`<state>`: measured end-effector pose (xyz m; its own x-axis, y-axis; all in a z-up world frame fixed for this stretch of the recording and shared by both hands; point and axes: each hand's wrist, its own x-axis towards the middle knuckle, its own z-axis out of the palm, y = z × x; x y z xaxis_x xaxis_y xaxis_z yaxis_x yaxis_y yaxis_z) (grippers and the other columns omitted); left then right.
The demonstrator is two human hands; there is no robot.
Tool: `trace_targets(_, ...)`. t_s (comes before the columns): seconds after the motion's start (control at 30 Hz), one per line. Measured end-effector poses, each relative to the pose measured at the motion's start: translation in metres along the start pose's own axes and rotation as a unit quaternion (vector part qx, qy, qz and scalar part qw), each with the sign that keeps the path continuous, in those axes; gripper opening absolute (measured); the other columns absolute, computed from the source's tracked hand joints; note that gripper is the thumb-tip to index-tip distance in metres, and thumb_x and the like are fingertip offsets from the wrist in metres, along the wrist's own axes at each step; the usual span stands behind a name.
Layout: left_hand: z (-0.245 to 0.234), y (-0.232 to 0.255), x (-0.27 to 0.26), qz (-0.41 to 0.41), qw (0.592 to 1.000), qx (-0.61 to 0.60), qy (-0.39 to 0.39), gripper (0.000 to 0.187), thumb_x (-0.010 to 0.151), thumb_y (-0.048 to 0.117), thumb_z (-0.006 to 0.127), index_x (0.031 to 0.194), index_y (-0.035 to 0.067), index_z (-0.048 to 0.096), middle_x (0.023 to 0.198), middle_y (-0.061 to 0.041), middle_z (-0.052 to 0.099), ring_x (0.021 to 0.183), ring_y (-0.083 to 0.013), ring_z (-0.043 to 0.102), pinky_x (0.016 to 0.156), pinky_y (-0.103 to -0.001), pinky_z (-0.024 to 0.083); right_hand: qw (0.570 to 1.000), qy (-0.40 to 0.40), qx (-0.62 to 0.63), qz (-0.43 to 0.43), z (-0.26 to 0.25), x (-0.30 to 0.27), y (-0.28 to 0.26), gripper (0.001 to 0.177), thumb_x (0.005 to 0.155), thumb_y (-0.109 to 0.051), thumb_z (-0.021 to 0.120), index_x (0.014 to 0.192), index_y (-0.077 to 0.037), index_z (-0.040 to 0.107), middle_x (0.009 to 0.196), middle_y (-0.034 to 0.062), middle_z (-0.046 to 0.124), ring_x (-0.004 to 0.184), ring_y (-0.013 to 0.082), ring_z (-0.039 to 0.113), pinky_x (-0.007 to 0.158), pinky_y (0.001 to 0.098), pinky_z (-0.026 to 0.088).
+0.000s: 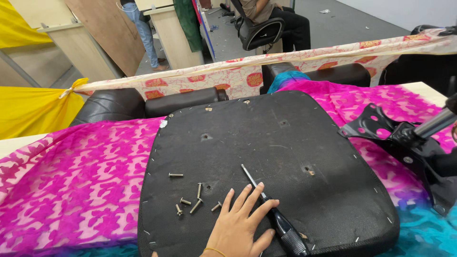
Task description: The person uses a screwdriver to fasten screws into the underside of a black chair seat. They remove a metal bracket, then reattach it by driving multiple screws into the seat base.
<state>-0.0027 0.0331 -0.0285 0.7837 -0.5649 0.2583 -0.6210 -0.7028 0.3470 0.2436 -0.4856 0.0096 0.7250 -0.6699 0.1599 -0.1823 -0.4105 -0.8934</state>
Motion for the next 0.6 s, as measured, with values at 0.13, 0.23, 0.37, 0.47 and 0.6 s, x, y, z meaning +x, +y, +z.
trace_targets(0.13, -0.002, 0.002, -0.002, -0.011, 1.0, -0.001, -0.018, 0.06, 0.091, 0.045, 0.064, 0.147, 0.027, 0.053, 0.162, -0.017, 0.034, 0.149, -0.0406, 0.029, 0.116, -0.066, 0.014, 1.0, -0.005, -0.023, -0.009, 0.02, 0.0, -0.014, 0.064, 0.078, -0.016, 0.091, 0.127, 0.004, 0.055, 0.118, 0.019, 0.056, 0.105, 0.0338, 0.057, 0.09, 0.0458, 0.047)
trace_targets(0.23, -0.007, 0.006, -0.003, -0.006, 1.0, -0.012, -0.008, 0.059, 0.091, 0.044, 0.064, 0.146, 0.025, 0.053, 0.162, -0.017, 0.035, 0.149, -0.0406, 0.03, 0.117, -0.065, 0.016, 0.999, -0.009, -0.037, -0.018, 0.028, -0.004, -0.02, 0.068, 0.078, -0.016, 0.091, 0.129, 0.005, 0.053, 0.12, 0.0208, 0.054, 0.108, 0.0357, 0.055, 0.092, 0.0474, 0.046)
trace_targets(0.37, -0.014, 0.012, -0.004, 0.01, 1.0, 0.001, 0.024, 0.057, 0.091, 0.04, 0.065, 0.145, 0.023, 0.054, 0.16, -0.018, 0.039, 0.147, -0.0412, 0.035, 0.117, -0.065, 0.02, 0.997, -0.021, -0.063, -0.029, 0.04, -0.024, -0.019, 0.072, 0.078, -0.016, 0.092, 0.133, 0.006, 0.051, 0.123, 0.0232, 0.051, 0.112, 0.0383, 0.053, 0.095, 0.0495, 0.044)
trace_targets(0.47, -0.015, 0.016, -0.003, 0.008, 0.999, 0.003, 0.042, 0.056, 0.09, 0.039, 0.065, 0.143, 0.023, 0.055, 0.16, -0.017, 0.041, 0.146, -0.0407, 0.038, 0.117, -0.064, 0.023, 0.996, -0.028, -0.079, -0.035, 0.047, -0.041, -0.015, 0.076, 0.078, -0.016, 0.092, 0.136, 0.007, 0.049, 0.126, 0.0249, 0.049, 0.115, 0.0402, 0.051, 0.096, 0.0511, 0.042)
trace_targets(0.6, -0.018, 0.017, -0.001, 0.001, 0.999, -0.008, 0.044, 0.055, 0.092, 0.038, 0.064, 0.143, 0.022, 0.054, 0.16, -0.017, 0.039, 0.145, -0.0411, 0.038, 0.116, -0.063, 0.023, 0.993, -0.014, -0.105, -0.043, 0.042, -0.054, -0.012, 0.08, 0.078, -0.016, 0.093, 0.139, 0.009, 0.047, 0.129, 0.0273, 0.047, 0.118, 0.0427, 0.049, 0.099, 0.0532, 0.041)
